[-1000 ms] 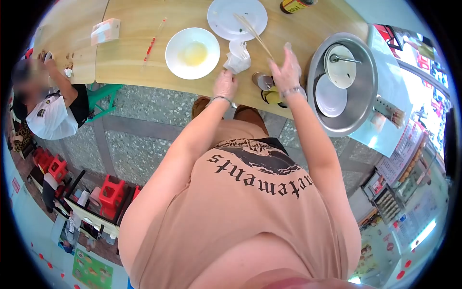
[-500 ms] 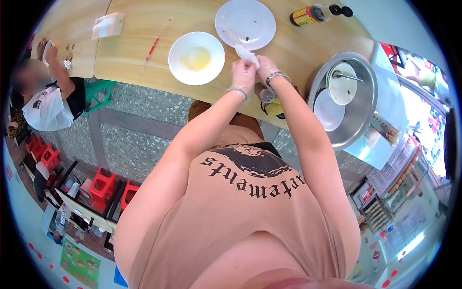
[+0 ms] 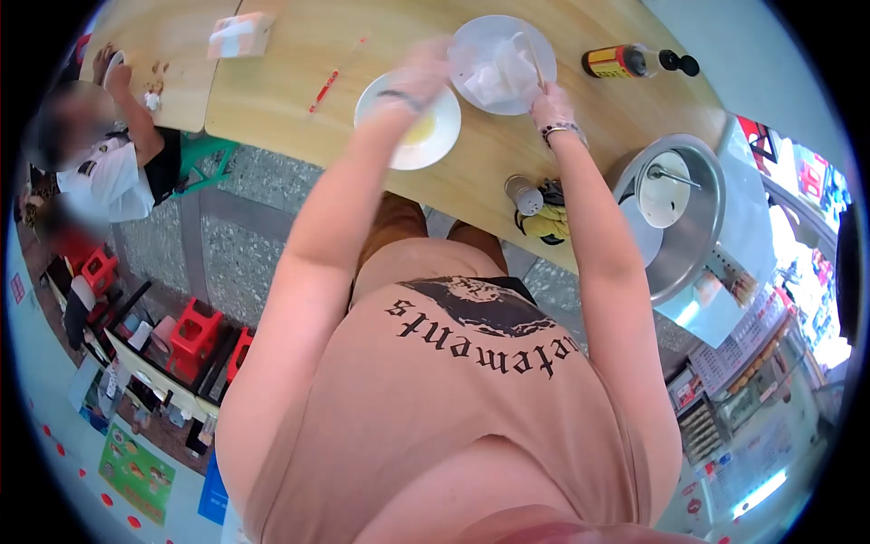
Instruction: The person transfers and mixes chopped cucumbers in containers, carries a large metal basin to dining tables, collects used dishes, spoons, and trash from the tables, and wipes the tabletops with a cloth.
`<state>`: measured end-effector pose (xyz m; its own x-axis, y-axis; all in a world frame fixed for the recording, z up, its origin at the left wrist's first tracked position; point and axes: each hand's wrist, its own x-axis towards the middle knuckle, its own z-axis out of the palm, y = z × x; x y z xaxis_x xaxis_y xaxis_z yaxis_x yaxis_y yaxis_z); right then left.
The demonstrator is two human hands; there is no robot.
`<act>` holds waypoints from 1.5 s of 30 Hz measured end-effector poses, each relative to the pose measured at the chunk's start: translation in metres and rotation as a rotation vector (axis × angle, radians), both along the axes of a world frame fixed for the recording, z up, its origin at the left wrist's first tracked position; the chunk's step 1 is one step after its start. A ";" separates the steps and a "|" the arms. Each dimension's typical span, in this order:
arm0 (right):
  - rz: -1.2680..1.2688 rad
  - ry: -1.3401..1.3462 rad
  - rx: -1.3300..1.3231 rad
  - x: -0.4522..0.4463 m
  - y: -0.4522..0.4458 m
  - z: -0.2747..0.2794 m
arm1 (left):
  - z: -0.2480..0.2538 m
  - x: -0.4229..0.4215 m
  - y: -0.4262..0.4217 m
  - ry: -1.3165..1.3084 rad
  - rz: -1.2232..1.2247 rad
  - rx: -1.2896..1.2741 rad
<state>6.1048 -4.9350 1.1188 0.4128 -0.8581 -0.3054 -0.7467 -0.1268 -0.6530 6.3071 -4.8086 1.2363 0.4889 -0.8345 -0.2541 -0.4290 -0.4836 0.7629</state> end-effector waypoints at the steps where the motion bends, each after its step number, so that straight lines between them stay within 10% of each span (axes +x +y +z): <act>1: -0.029 0.024 -0.033 -0.001 -0.002 -0.003 | -0.005 0.035 0.010 -0.239 0.022 -0.058; 5: -0.024 0.042 -0.136 0.001 -0.005 -0.015 | -0.044 0.126 0.064 -0.809 0.180 0.187; 8: 0.021 0.135 -0.161 0.005 -0.009 -0.006 | -0.068 0.143 0.077 -0.757 0.074 0.361; 10: 0.027 0.308 -0.319 0.015 0.000 0.049 | -0.061 0.150 0.065 -0.400 0.100 0.403; 14: -0.474 0.227 -0.361 -0.006 -0.043 -0.030 | -0.013 0.101 -0.020 0.205 0.141 0.106; 16: -0.430 0.058 0.190 -0.014 -0.059 -0.012 | -0.004 0.056 -0.066 0.340 0.080 -0.005; 19: -0.120 0.243 0.346 -0.022 -0.079 -0.008 | -0.020 0.010 -0.110 0.497 -0.030 0.025; 27: -0.499 -0.584 0.736 -0.034 -0.056 0.010 | 0.006 -0.033 -0.127 0.253 -0.137 0.251; 32: -0.484 -0.781 0.706 -0.070 -0.033 0.067 | 0.070 -0.046 -0.095 -0.425 -0.570 -0.388; 39: -0.637 -0.904 0.583 -0.143 0.071 0.137 | 0.124 -0.120 -0.028 -0.419 -0.893 -0.457; 45: -0.718 -0.930 0.698 -0.302 0.001 0.126 | 0.114 -0.297 -0.132 -0.352 -1.036 -0.312</act>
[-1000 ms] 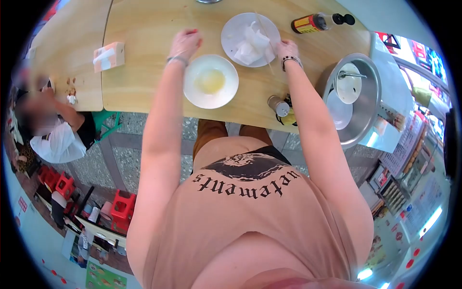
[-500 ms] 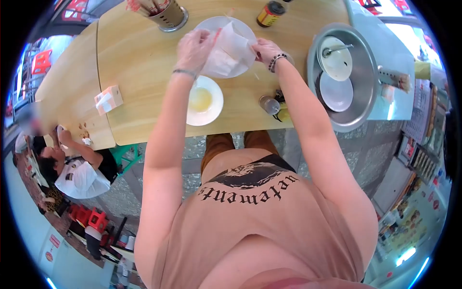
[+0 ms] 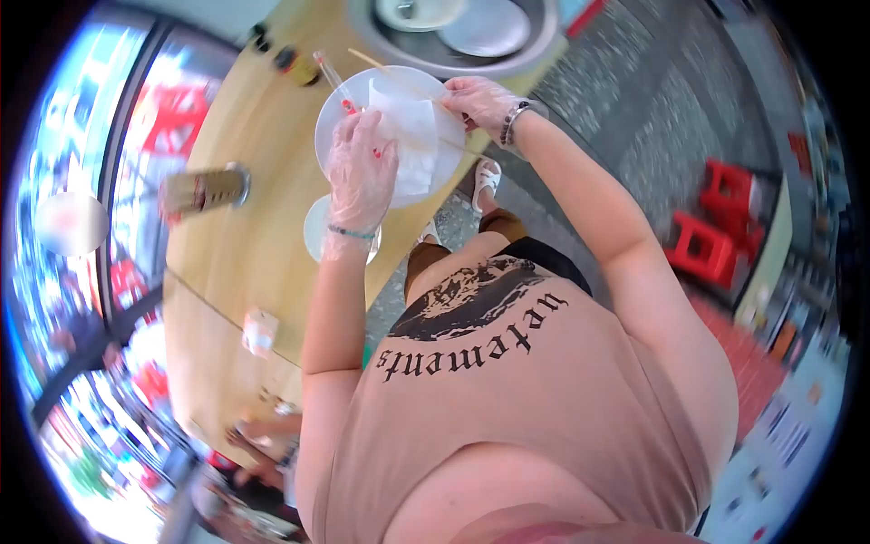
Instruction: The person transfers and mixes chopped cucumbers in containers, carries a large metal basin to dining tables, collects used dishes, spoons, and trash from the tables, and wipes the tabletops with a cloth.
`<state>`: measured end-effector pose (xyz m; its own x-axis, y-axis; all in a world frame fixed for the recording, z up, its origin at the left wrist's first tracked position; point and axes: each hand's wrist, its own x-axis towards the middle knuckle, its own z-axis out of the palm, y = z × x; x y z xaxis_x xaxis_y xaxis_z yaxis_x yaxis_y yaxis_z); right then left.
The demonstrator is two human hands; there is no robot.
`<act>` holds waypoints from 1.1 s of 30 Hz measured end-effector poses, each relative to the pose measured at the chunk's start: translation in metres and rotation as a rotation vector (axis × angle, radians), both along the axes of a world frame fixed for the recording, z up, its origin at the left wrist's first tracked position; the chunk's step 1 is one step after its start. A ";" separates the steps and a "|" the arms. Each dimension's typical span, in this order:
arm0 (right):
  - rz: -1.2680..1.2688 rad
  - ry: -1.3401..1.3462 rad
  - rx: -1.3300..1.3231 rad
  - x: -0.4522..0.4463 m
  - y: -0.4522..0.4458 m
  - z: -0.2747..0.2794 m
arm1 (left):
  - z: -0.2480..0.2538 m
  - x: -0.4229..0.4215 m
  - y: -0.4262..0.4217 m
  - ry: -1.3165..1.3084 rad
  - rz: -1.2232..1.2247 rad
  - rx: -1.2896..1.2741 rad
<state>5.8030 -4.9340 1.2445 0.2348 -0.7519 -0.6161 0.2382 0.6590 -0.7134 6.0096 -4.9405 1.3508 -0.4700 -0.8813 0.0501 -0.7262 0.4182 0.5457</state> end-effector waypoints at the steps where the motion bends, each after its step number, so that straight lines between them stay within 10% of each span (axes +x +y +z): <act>1: 0.002 0.025 0.009 -0.030 0.032 -0.003 | -0.005 -0.029 0.020 0.004 -0.070 0.023; 21: -0.976 0.381 0.442 -0.536 0.754 -0.101 | -0.174 -0.690 0.575 -0.185 -1.332 0.201; 33: -1.722 0.319 0.694 -0.655 1.034 -0.145 | -0.259 -0.925 0.885 -0.161 -2.029 0.115</act>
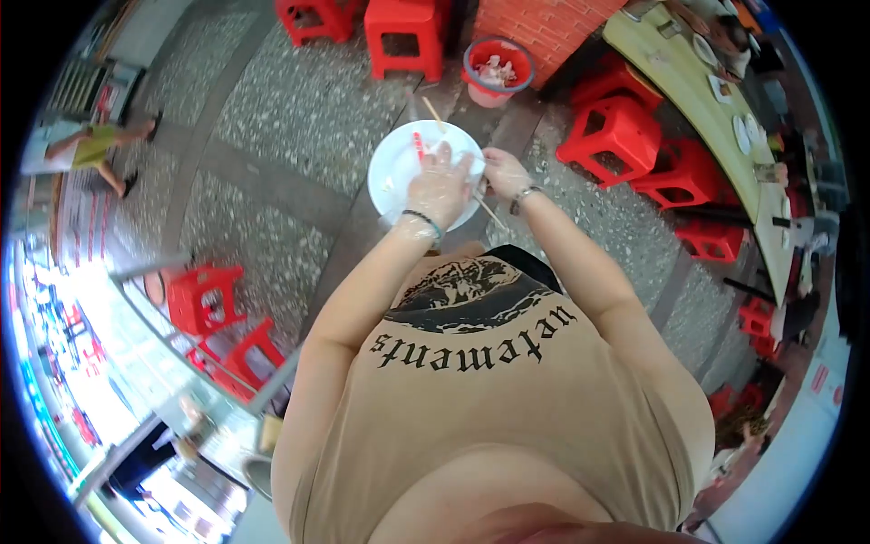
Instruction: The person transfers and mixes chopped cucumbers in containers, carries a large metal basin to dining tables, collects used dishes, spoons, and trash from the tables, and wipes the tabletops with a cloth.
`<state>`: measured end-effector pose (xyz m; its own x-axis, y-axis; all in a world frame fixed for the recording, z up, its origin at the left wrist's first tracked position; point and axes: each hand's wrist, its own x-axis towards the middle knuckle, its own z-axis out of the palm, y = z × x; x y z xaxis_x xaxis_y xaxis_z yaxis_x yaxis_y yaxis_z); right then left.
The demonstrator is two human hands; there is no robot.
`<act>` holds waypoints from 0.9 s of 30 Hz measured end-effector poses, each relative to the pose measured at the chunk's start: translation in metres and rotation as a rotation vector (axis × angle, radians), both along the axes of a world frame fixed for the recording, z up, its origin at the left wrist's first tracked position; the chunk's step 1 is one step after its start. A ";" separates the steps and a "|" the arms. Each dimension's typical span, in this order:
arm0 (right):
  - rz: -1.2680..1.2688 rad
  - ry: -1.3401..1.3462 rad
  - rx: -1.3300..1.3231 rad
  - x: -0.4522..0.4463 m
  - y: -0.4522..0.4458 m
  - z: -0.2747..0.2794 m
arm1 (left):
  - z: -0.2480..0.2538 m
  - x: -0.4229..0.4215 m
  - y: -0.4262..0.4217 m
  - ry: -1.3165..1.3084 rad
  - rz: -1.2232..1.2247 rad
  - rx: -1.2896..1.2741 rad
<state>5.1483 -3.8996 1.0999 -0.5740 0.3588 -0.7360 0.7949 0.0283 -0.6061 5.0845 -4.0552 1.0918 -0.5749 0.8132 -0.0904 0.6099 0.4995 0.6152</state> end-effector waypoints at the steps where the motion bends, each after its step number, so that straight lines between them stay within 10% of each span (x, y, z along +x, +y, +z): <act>1: -0.067 0.007 0.003 -0.014 0.028 -0.014 | -0.010 -0.026 0.030 -0.044 -0.070 -0.012; 12: -0.902 0.187 0.032 -0.117 0.290 -0.103 | -0.111 -0.185 0.352 -0.033 -0.481 0.302; 21: -0.959 -0.030 0.185 -0.194 0.456 -0.211 | -0.275 -0.249 0.553 -0.343 -0.503 0.314; 27: -0.972 -0.159 0.310 -0.258 0.548 -0.309 | -0.422 -0.301 0.663 -0.683 -0.414 -0.138</act>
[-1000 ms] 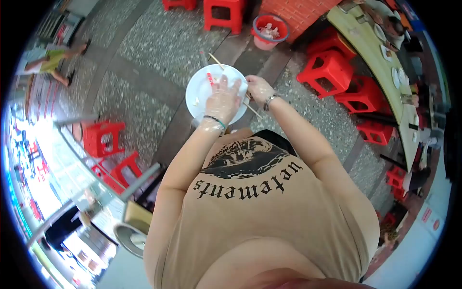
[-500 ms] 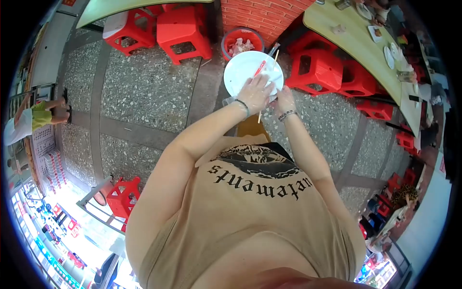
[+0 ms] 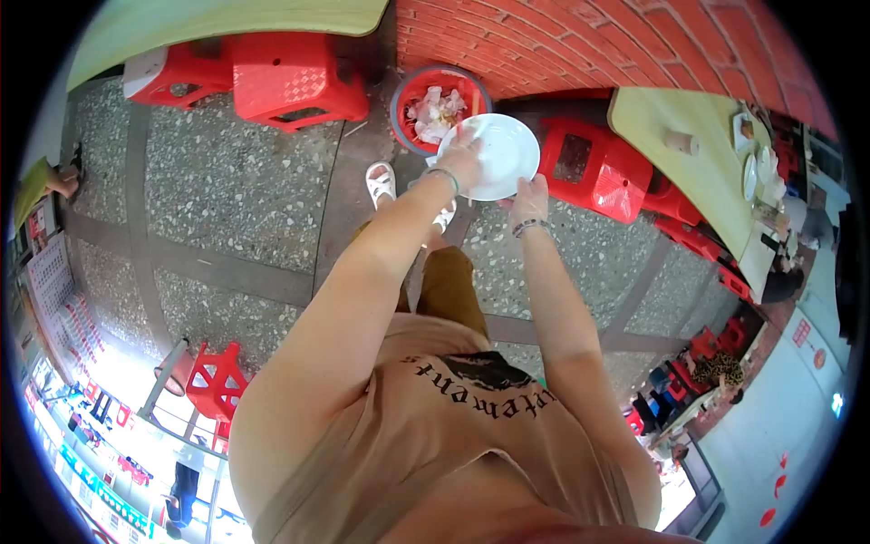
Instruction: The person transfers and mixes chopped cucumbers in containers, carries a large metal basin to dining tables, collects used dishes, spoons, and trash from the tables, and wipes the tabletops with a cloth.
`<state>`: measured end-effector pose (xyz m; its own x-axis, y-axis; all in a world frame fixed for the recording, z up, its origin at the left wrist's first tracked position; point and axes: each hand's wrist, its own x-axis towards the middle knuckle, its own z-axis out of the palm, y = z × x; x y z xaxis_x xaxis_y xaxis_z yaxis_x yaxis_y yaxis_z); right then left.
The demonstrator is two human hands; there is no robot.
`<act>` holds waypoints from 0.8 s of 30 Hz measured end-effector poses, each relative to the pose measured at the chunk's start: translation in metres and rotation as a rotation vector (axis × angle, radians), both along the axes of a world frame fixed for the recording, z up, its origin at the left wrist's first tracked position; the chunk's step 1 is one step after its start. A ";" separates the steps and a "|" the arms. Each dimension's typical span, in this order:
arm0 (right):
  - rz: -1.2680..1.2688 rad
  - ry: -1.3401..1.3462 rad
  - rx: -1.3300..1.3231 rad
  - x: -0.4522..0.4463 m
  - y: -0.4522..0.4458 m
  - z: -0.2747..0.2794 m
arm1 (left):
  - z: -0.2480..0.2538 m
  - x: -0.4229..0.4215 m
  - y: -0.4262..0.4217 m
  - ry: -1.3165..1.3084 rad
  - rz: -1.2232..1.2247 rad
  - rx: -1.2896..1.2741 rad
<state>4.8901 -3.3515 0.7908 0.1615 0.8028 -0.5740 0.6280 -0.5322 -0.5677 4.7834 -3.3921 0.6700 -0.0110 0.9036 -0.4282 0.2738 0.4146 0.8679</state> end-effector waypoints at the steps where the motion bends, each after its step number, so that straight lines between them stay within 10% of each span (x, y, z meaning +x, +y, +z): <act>1: 0.007 -0.098 -0.019 -0.009 0.012 -0.011 | -0.022 -0.010 0.017 -0.018 -0.006 0.003; 5: 0.069 -0.340 0.000 -0.030 0.051 -0.054 | -0.067 -0.058 0.051 0.251 -0.132 -0.117; 7: 0.485 -0.661 0.289 -0.025 0.067 -0.068 | -0.076 -0.068 0.053 0.257 -0.154 -0.162; 10: 0.541 -0.727 0.378 -0.040 0.077 -0.063 | -0.075 -0.081 0.045 0.070 0.187 0.046; 19: 1.005 -0.724 0.328 -0.042 0.098 -0.011 | 0.061 -0.072 -0.115 0.001 0.369 -0.109; 24: 0.996 -0.235 0.190 -0.001 0.132 -0.041 | 0.139 -0.044 -0.241 0.087 0.754 -0.352</act>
